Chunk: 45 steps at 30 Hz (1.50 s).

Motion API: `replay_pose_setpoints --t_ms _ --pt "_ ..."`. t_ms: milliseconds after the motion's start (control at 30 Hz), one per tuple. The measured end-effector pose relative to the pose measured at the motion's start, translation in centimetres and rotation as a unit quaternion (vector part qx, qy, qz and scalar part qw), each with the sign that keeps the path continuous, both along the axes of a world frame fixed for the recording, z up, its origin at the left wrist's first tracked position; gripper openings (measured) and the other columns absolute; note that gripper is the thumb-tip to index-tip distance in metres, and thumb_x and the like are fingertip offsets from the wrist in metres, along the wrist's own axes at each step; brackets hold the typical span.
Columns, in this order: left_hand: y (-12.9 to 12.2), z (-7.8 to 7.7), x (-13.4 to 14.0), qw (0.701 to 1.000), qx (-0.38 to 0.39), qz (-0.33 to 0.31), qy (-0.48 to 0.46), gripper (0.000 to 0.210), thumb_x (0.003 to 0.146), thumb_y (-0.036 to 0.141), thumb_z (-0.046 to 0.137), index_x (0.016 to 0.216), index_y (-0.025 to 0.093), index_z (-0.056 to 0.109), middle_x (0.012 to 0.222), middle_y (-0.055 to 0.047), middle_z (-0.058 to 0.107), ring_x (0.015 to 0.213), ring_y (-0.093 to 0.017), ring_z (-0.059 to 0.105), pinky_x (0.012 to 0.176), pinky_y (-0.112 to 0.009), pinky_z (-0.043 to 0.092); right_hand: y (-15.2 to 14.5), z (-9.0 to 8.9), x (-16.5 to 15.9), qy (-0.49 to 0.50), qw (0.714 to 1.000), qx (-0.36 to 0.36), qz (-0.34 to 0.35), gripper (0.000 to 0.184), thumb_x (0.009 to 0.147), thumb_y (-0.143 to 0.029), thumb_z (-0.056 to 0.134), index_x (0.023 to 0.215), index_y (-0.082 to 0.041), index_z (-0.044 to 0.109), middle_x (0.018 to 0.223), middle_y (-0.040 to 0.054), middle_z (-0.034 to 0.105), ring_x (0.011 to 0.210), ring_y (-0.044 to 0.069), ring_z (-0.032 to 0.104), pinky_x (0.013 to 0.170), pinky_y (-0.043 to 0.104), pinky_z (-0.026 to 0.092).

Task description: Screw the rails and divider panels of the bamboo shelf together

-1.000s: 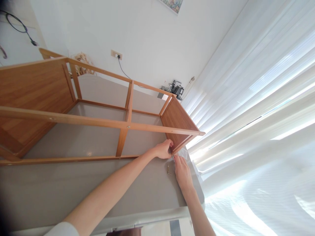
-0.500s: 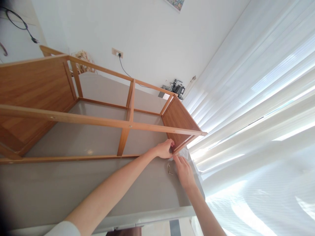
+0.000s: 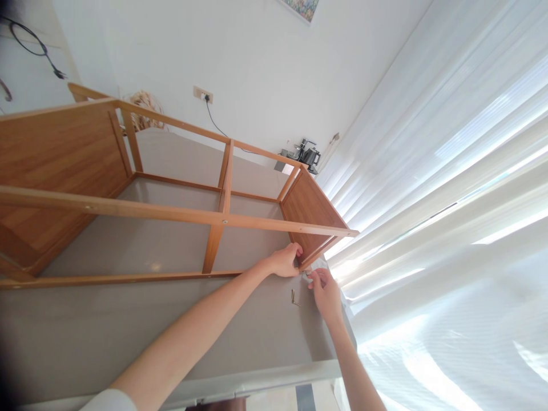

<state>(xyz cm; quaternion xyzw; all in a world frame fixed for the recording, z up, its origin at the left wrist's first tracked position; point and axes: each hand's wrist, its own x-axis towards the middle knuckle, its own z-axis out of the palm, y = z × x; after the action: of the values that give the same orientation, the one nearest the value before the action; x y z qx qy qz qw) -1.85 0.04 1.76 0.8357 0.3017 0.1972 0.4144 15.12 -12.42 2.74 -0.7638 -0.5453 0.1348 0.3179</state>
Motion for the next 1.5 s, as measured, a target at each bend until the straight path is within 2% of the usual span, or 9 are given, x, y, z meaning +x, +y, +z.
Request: replay_pose_setpoints --t_ms 100,167,467,800,1000,1133,1433,1500 --pt "0.1 -0.1 0.1 1.0 0.0 0.002 0.001 0.058 0.069 0.033 0.073 0.118 0.027 0.042 0.13 -0.005 0.054 0.1 -0.023 0.066 0.083 -0.034 0.053 -0.8 -0.4 -0.4 -0.01 0.999 0.028 0.015 0.037 0.093 -0.058 0.043 0.099 -0.023 0.056 0.085 0.0047 0.073 0.083 0.023 0.068 0.079 0.033 0.047" --pt "0.1 -0.2 0.2 1.0 0.0 0.003 0.001 0.057 0.07 0.032 0.073 0.118 0.027 0.042 0.129 -0.005 0.055 0.099 -0.023 0.066 0.084 -0.033 0.053 -1.3 -0.6 -0.6 -0.016 0.999 0.04 0.019 0.035 0.093 -0.056 0.044 0.1 -0.024 0.056 0.088 0.0049 0.072 0.086 0.023 0.068 0.082 0.034 0.046" --pt "-0.1 -0.1 0.2 1.0 0.001 0.006 0.0 0.058 0.07 0.04 0.074 0.117 0.027 0.042 0.128 -0.004 0.055 0.097 -0.022 0.067 0.08 -0.032 0.053 -1.2 -1.6 -0.6 -0.069 0.995 0.052 0.05 0.031 0.098 -0.048 0.039 0.105 -0.023 0.056 0.093 0.0063 0.072 0.085 0.024 0.07 0.076 0.035 0.049" --pt "0.0 -0.3 0.2 1.0 0.006 0.007 -0.001 0.057 0.07 0.043 0.073 0.115 0.026 0.042 0.128 -0.004 0.055 0.098 -0.023 0.066 0.08 -0.033 0.054 -1.2 -1.5 -0.8 -0.125 0.988 0.066 0.058 0.03 0.1 -0.042 0.035 0.106 -0.022 0.057 0.095 0.006 0.071 0.081 0.022 0.069 0.071 0.032 0.05" --pt "0.0 -0.3 0.2 1.0 0.007 0.005 -0.002 0.058 0.07 0.04 0.074 0.115 0.027 0.042 0.128 -0.004 0.055 0.097 -0.022 0.066 0.08 -0.033 0.054 -1.0 -1.6 -0.9 -0.194 0.973 0.072 0.099 0.028 0.1 -0.036 0.038 0.105 -0.024 0.062 0.098 0.0077 0.069 0.091 0.025 0.064 0.074 0.035 0.047" --pt "0.0 -0.2 0.2 1.0 0.006 0.003 -0.003 0.058 0.07 0.038 0.075 0.116 0.026 0.042 0.129 -0.005 0.055 0.1 -0.023 0.066 0.081 -0.032 0.054 -1.0 -1.6 -1.3 -0.249 0.959 0.08 0.106 0.029 0.101 -0.032 0.034 0.105 -0.024 0.062 0.097 0.0075 0.068 0.088 0.024 0.064 0.069 0.034 0.046" --pt "0.0 -0.3 0.2 1.0 0.003 0.002 -0.003 0.059 0.07 0.041 0.075 0.117 0.026 0.042 0.13 -0.005 0.054 0.101 -0.023 0.066 0.081 -0.033 0.054 -0.9 -1.1 -2.7 -0.21 0.973 0.069 0.059 0.037 0.101 -0.041 0.03 0.105 -0.022 0.06 0.092 0.0088 0.069 0.08 0.025 0.063 0.068 0.034 0.042" --pt "0.1 -0.4 0.2 1.0 0.002 0.004 -0.002 0.06 0.07 0.041 0.075 0.118 0.026 0.041 0.13 -0.005 0.054 0.1 -0.023 0.066 0.081 -0.033 0.054 -0.9 -0.8 -2.8 -0.157 0.985 0.061 0.035 0.035 0.098 -0.045 0.036 0.103 -0.023 0.061 0.089 0.0077 0.07 0.077 0.025 0.063 0.069 0.034 0.041"
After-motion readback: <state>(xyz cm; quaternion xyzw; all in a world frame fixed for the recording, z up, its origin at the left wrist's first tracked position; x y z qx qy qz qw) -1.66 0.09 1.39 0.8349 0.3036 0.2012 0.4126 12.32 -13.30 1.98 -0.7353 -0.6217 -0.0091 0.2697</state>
